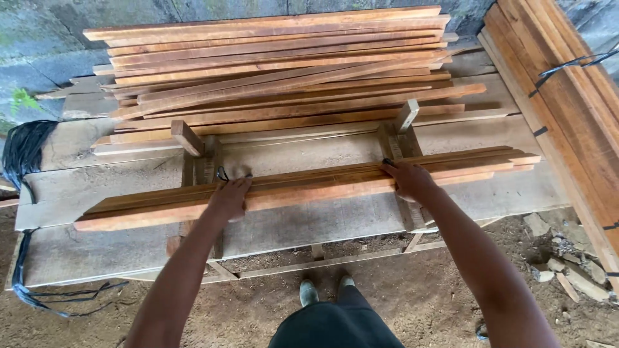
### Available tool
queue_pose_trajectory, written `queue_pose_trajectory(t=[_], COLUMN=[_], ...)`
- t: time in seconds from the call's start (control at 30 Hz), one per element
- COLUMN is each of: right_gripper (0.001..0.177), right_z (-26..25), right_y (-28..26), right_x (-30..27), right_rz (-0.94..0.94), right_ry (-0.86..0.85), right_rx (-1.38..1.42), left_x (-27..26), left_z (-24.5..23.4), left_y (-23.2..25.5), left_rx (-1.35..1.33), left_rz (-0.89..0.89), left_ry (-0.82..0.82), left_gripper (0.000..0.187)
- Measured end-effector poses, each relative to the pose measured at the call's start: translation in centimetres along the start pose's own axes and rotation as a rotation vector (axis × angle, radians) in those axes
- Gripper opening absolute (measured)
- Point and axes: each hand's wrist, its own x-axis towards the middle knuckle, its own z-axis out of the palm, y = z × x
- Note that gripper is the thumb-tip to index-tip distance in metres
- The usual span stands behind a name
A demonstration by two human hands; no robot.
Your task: Bundling thin wooden strips together using black rubber bands and a metal hook tool.
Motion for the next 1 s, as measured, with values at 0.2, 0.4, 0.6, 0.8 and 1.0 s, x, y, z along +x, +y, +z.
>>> queue_pose_trajectory(t=[0.2,0.4,0.6,0.8,1.0], right_gripper=[0.067,0.105,0.101,0.101,0.102], right_z=[0.3,0.8,-0.3,1.1,0.7], right_y=[2.1,2.8,2.4,2.0,1.5], right_x=[4.5,5.8,6.9,5.8,4.4], right_rz=[0.018,0.077,0.159,0.162,0.158], right_ry=[0.003,0.301,0.255,0.364,0.413], right_rx=[-0.102,-0.057,0.048,0.034,0.030], left_x=[-0.2,4.6,1.8,0.8,-0.9], left_z=[-8.8,-4.1,-6.3,-4.9,-5.5], left_y=[2.7,-3.8,-1.6,-1.2,0.0], left_rx=[0.143,0.186,0.116,0.130,0.149], left_rz=[-0.092,-0.269,-0.276,-0.275,-0.276], left_ry=[-0.101,0.100,0.277,0.394,0.448], left_gripper=[0.075,0.092,0.090,0.083,0.080])
